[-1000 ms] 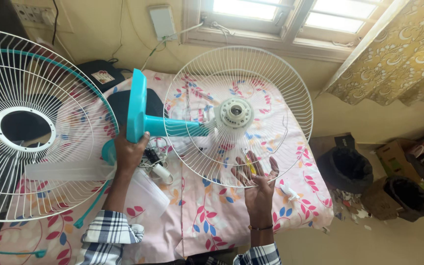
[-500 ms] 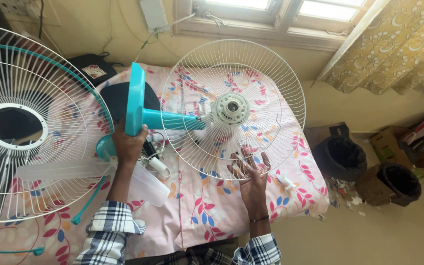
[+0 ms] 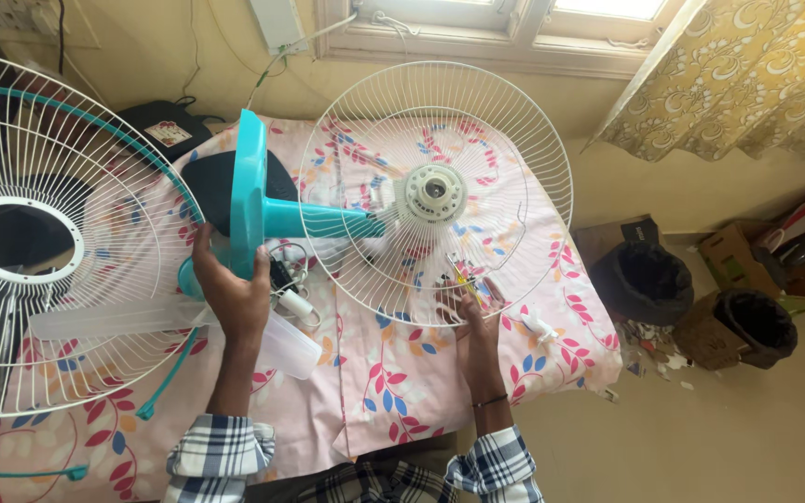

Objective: The person assembles a table fan by attaching the fan blades to the motor hub, securing them with a nut, and then connecting the motor housing to the base. The person uses a screwdriver to tighten the internal components.

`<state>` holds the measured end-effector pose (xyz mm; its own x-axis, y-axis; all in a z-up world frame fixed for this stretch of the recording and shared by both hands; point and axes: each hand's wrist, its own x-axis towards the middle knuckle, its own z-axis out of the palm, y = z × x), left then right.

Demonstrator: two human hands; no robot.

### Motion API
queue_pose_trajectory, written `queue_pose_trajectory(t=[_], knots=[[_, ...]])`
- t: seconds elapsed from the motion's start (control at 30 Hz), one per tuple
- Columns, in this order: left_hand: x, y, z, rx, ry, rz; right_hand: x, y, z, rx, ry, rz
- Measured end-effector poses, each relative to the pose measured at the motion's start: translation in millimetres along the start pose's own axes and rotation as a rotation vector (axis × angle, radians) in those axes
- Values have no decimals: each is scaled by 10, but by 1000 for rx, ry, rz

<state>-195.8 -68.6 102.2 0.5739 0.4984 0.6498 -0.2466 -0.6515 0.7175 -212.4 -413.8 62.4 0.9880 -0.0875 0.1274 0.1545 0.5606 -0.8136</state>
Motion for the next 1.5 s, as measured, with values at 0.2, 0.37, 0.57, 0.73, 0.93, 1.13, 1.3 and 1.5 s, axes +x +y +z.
queue_pose_trajectory(t=[0.2, 0.37, 0.57, 0.73, 0.93, 1.13, 1.3, 1.5], knots=[[-274, 226, -74, 55, 11, 122, 227, 40, 43, 33, 6, -76], [-557, 424, 4, 163, -185, 234, 203, 111, 101, -27, 60, -93], [-700, 456, 209, 247, -461, 202, -13, 136, 187, -92, 74, 21], [-665, 406, 254, 251, -467, 133, 8, 217, 165, -231, 96, 93], [-684, 441, 246, 249, -423, 122, 116, 331, 59, -326, 107, 176], [-683, 483, 193, 243, -456, 118, 32, 251, 26, -347, 197, 200], [-734, 439, 121, 293, -444, 134, -60, 166, -134, -488, 190, 323], [-807, 320, -20, 321, -338, 93, -107, -51, -283, -1045, -19, 473]])
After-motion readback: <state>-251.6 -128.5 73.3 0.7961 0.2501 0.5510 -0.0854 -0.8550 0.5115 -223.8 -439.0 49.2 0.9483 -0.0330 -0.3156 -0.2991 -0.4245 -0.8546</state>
